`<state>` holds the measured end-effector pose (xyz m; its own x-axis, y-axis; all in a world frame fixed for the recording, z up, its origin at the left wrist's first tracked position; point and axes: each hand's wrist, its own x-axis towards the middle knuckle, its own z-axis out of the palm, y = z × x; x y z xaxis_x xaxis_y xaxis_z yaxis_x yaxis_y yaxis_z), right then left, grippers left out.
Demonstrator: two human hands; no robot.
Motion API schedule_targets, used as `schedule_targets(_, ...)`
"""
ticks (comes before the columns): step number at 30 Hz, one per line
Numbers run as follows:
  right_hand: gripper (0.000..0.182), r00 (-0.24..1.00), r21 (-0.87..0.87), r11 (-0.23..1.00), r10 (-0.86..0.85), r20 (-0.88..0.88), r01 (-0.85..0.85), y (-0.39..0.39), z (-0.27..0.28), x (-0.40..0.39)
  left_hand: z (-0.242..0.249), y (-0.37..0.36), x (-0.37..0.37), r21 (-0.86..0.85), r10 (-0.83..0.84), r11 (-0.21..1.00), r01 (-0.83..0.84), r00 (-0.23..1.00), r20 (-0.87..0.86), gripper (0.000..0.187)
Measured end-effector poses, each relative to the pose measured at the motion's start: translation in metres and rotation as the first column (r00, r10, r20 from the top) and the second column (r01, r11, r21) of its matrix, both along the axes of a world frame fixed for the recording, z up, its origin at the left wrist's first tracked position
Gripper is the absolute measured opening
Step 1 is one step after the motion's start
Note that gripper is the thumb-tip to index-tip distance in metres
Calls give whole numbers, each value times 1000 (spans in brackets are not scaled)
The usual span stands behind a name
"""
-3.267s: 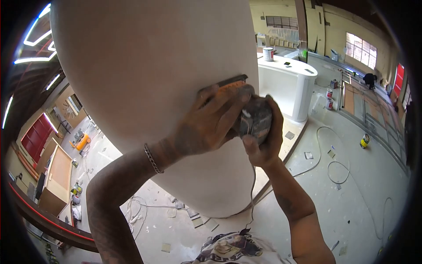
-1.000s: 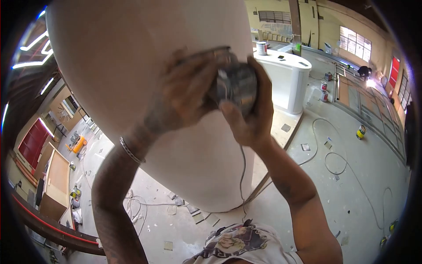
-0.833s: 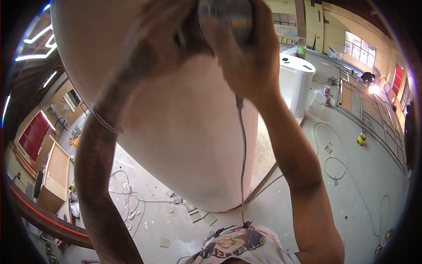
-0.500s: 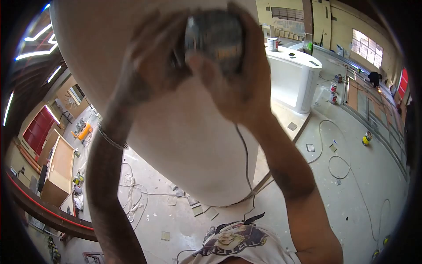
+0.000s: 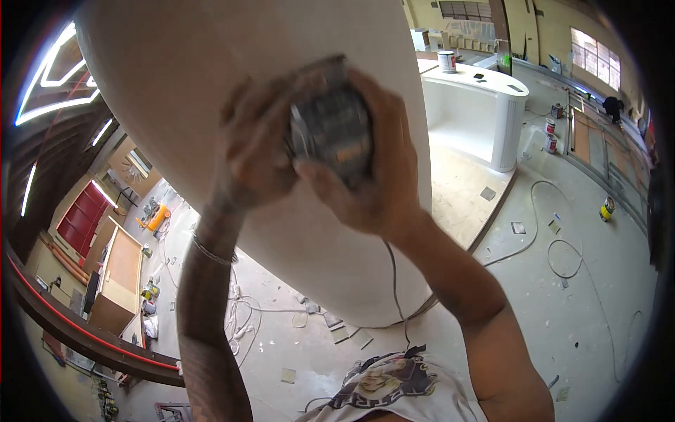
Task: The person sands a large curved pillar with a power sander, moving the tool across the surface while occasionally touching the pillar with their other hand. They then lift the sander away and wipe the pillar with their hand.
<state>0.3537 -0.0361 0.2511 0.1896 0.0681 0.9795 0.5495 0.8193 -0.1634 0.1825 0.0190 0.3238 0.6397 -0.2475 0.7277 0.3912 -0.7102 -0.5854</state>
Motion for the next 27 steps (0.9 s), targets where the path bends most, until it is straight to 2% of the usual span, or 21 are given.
schedule_targets(6, 76, 999, 84, 996, 38, -3, -38, -8, 99, -2, 89, 24, -5, 138, -54, 989, 52, 999, 4, 68)
schedule_targets(9, 74, 1000, 133, 991, -11, -14, 12, -12, 96, -4, 92, 28, -10, 161, -44, 986, 46, 999, -18, 69)
schedule_targets(11, 78, 1000, 84, 996, -22, -16, 24, -10, 80, -6, 74, 29, -12, 138, -46, 989, 48, 999, -16, 69)
schedule_targets(13, 83, 1000, -42, 999, -2, -22, 1, -4, 51, -5, 49, 16, -9, 49, -56, 997, 55, 998, 7, 70)
schedule_targets(15, 85, 1000, -33, 999, 12, 8, -12, -5, 26, -6, 22, 0, -6, -52, -66, 996, 67, 997, 27, 72)
schedule_targets(21, 90, 997, -108, 991, 74, -4, -74, -12, -51, -13, -56, -7, -12, -197, -18, 980, 20, 1000, 9, 60)
schedule_targets(27, 89, 998, -153, 986, 69, 17, -65, -18, -127, -17, -131, -12, -20, -250, 22, 968, -27, 999, -24, 57)
